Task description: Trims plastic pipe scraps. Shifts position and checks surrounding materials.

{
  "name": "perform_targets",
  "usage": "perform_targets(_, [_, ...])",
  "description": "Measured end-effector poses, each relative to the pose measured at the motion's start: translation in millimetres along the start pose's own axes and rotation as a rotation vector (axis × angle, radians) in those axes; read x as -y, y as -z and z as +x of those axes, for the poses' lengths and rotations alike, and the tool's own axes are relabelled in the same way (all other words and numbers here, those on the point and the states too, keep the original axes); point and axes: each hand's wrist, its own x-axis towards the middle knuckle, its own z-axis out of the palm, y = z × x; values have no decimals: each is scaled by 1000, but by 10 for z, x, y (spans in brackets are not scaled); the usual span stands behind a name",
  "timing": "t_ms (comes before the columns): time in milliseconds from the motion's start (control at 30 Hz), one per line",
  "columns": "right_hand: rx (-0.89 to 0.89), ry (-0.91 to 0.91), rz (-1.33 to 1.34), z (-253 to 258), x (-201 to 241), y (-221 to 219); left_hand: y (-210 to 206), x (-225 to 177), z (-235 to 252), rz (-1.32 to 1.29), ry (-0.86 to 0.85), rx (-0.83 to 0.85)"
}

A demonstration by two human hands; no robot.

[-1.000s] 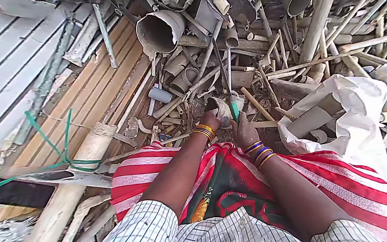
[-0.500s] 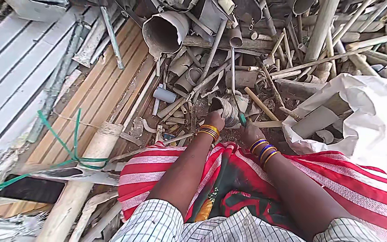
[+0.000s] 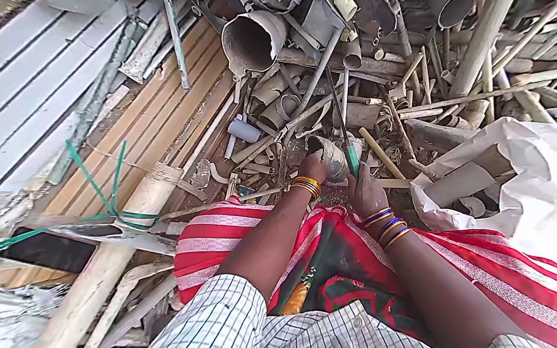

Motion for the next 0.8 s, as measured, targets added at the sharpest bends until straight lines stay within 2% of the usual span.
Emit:
perform_targets(33, [-102, 101, 23, -50, -11, -29, -1, 11, 2, -10, -15, 2])
perform_targets(67, [-101, 138, 11, -79, -25, -58, -10, 25, 4, -18, -15, 7])
perform_targets(167, [332, -106, -130, 65, -59, -57, -27, -33, -2, 11, 22, 17])
perform_targets(200, [367, -179, -114, 128, -110, -71, -40, -53, -13, 27, 26, 18])
perform_targets(267, [267, -195, -40, 154, -135, -35, -44, -73, -26, 51, 15, 36])
perform_targets(367, [-35, 50, 35, 35, -65, 9, -28, -66, 1, 73, -41, 85])
perform_targets(400, [-75, 102, 29, 4, -67, -27, -40, -50, 4, 76, -55, 96])
perform_targets(433, [3, 69, -9, -5, -59, -36, -43, -48, 1, 82, -62, 112])
perform_targets(500, [289, -125, -87, 117, -87, -47, -38, -70, 10, 93, -79, 118])
perform_targets(533, [347, -199, -74, 181, -146, -79, -46, -67, 13, 92, -77, 112])
perform_targets(600, [278, -218, -25, 204, -185, -62, -44, -74, 14, 97, -70, 114])
perform_targets(733, [-100, 64, 57, 30, -84, -7, -5, -135, -17, 153, -92, 170])
perform_targets(767, [-61, 55, 39, 10, -88, -35, -19, -121, -20, 163, -107, 182])
perform_targets(800, [72, -16, 4, 39, -96, -44, -27, -120, -12, 167, -126, 190])
